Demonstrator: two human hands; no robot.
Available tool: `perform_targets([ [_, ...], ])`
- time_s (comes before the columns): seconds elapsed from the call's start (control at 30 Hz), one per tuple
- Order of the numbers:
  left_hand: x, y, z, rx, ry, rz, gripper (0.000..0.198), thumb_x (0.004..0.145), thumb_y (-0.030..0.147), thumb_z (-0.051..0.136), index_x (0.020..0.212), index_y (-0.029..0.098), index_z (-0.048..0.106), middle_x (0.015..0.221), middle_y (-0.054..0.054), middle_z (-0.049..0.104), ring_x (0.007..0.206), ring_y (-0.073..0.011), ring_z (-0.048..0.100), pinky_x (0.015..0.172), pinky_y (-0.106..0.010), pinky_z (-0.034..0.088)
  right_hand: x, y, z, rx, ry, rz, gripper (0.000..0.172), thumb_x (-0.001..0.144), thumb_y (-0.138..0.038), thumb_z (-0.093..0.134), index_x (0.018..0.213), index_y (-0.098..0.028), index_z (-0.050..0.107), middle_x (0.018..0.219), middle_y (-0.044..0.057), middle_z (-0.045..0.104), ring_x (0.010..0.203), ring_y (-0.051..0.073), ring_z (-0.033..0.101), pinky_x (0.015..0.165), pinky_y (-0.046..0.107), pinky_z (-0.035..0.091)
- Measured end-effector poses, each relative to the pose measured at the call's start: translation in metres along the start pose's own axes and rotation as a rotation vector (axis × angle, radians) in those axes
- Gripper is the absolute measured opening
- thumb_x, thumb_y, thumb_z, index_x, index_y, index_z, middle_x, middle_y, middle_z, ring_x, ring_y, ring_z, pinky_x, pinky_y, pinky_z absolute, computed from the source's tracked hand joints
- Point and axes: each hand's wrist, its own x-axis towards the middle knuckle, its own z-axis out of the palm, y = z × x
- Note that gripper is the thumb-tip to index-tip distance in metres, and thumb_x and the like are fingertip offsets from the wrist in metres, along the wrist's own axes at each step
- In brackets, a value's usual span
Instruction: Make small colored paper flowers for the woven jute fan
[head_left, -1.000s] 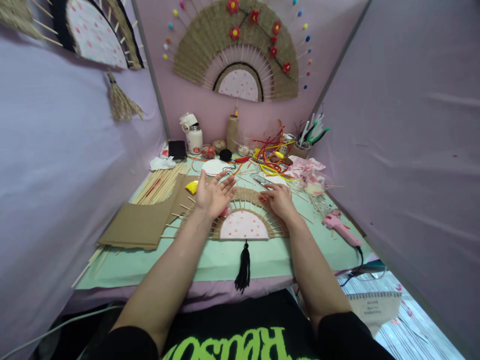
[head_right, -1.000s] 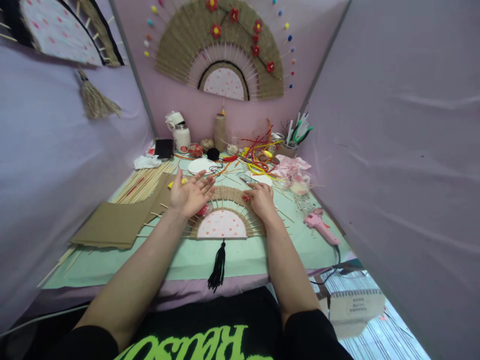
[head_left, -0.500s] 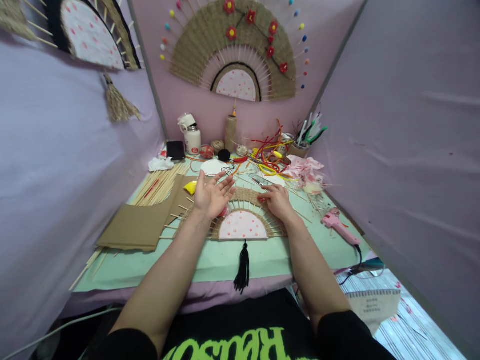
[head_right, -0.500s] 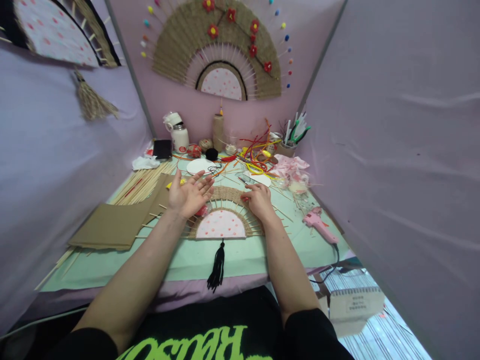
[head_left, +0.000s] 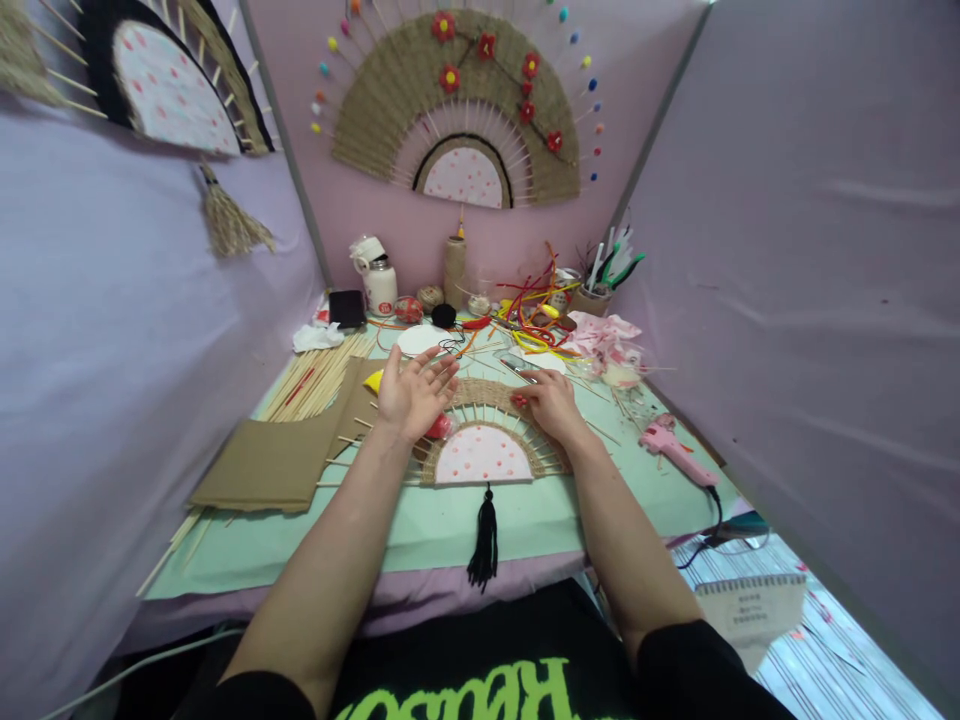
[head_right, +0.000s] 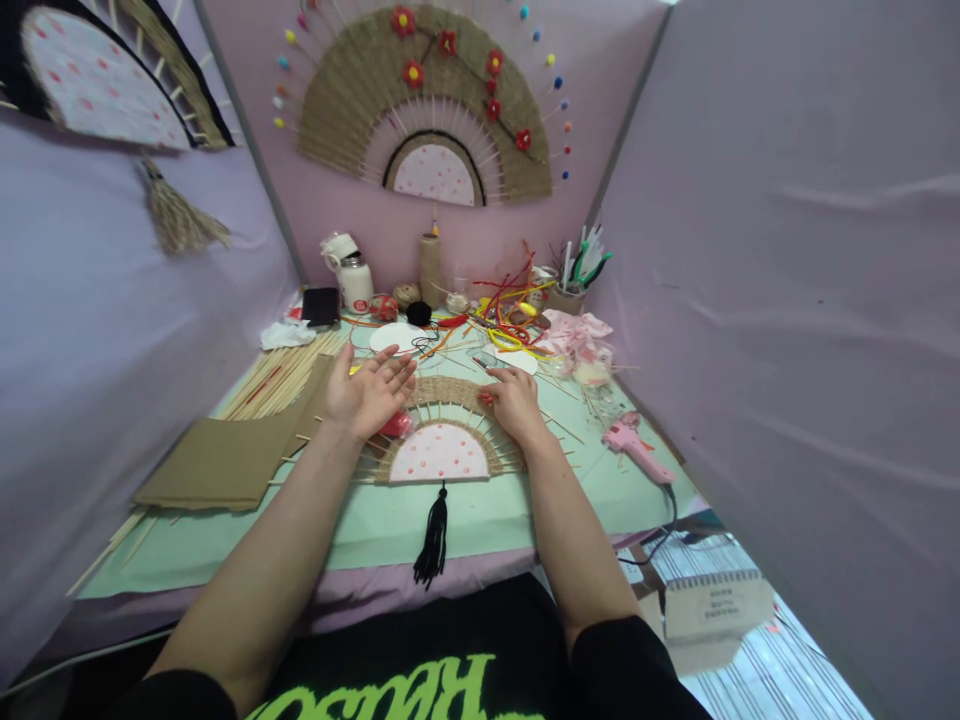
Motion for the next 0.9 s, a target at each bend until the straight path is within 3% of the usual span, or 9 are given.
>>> perform_targets([
  [0.1, 0.000, 0.008, -0.003, 0.344, 0.111, 0.184, 0.040, 0.075, 0.052, 0.062, 0.097, 0.019, 0.059, 0.094, -0.007, 0.065, 0.088, -0.0178, 0.063, 0.079, -0.031, 0.048, 0.001, -0.002, -0.005, 0.017, 0.063, 0.014, 0.035, 0.082, -0.009, 0.049, 0.096, -0.029, 0.075, 0.123, 0.002, 0.065, 0.113, 0.026, 0.048, 0.096, 0.046, 0.035],
  [0.17, -0.002, 0.014, -0.008, 0.679, 0.120, 0.287, 0.042, 0.068, 0.045, 0.071, 0.100, 0.020, 0.060, 0.099, -0.006, 0.065, 0.093, -0.0193, 0.062, 0.083, -0.033, 0.047, 0.002, -0.005, -0.008, 0.037, 0.098, 0.012, 0.036, 0.082, -0.008, 0.048, 0.099, -0.026, 0.074, 0.122, 0.003, 0.066, 0.112, 0.026, 0.049, 0.097, 0.046, 0.036],
  [0.27, -0.006, 0.022, -0.021, 1.142, -0.067, 0.247, 0.051, 0.054, 0.040, 0.081, 0.099, 0.021, 0.065, 0.108, -0.008, 0.064, 0.105, -0.0254, 0.057, 0.093, -0.037, 0.042, 0.003, -0.010, -0.010, 0.095, 0.129, -0.019, 0.030, 0.083, -0.013, 0.050, 0.098, -0.024, 0.074, 0.117, 0.004, 0.068, 0.110, 0.025, 0.052, 0.097, 0.045, 0.037],
  [0.33, -0.007, 0.024, -0.030, 1.306, -0.237, 0.175, 0.055, 0.042, 0.034, 0.086, 0.092, 0.023, 0.068, 0.107, -0.007, 0.065, 0.107, -0.0280, 0.056, 0.095, -0.037, 0.040, 0.003, -0.014, -0.009, 0.151, 0.131, -0.045, 0.028, 0.084, -0.014, 0.051, 0.096, -0.024, 0.074, 0.113, 0.005, 0.069, 0.108, 0.025, 0.054, 0.097, 0.045, 0.038],
  [0.4, -0.006, 0.023, -0.037, 1.419, -0.325, 0.136, 0.052, 0.035, 0.027, 0.087, 0.083, 0.025, 0.069, 0.097, -0.005, 0.066, 0.100, -0.0279, 0.057, 0.090, -0.035, 0.041, 0.003, -0.019, -0.009, 0.215, 0.125, -0.073, 0.027, 0.083, -0.015, 0.050, 0.095, -0.023, 0.073, 0.112, 0.006, 0.069, 0.108, 0.024, 0.054, 0.097, 0.044, 0.040],
  [0.47, -0.004, 0.020, -0.042, 1.512, -0.339, 0.137, 0.040, 0.037, 0.022, 0.085, 0.074, 0.024, 0.069, 0.084, -0.003, 0.064, 0.087, -0.0249, 0.057, 0.083, -0.032, 0.043, 0.002, -0.026, -0.009, 0.283, 0.125, -0.090, 0.027, 0.083, -0.015, 0.050, 0.094, -0.024, 0.073, 0.113, 0.007, 0.068, 0.110, 0.024, 0.055, 0.098, 0.044, 0.041],
  [0.57, -0.002, 0.017, -0.041, 1.537, -0.346, 0.218, 0.020, 0.052, 0.024, 0.078, 0.070, 0.023, 0.068, 0.075, -0.002, 0.062, 0.075, -0.0208, 0.054, 0.074, -0.029, 0.043, -0.001, -0.041, -0.012, 0.394, 0.129, -0.094, 0.021, 0.083, -0.019, 0.054, 0.091, -0.025, 0.073, 0.116, 0.006, 0.066, 0.114, 0.024, 0.054, 0.100, 0.046, 0.040],
  [0.7, -0.003, 0.015, -0.028, 1.507, -0.381, 0.361, 0.017, 0.066, 0.022, 0.069, 0.083, 0.023, 0.070, 0.083, -0.003, 0.064, 0.082, -0.0215, 0.055, 0.078, -0.031, 0.042, -0.008, -0.066, -0.017, 0.592, 0.099, -0.125, 0.011, 0.084, -0.030, 0.062, 0.088, -0.026, 0.071, 0.122, 0.005, 0.063, 0.119, 0.023, 0.052, 0.103, 0.044, 0.040],
  [0.9, -0.004, 0.008, -0.013, 1.460, -0.366, 0.465, 0.017, 0.068, 0.021, 0.069, 0.085, 0.022, 0.070, 0.088, -0.005, 0.062, 0.089, -0.0233, 0.053, 0.086, -0.035, 0.039, -0.014, -0.082, -0.017, 0.680, 0.103, -0.129, 0.013, 0.085, -0.032, 0.062, 0.090, -0.028, 0.073, 0.125, 0.005, 0.061, 0.120, 0.022, 0.052, 0.104, 0.043, 0.039],
])
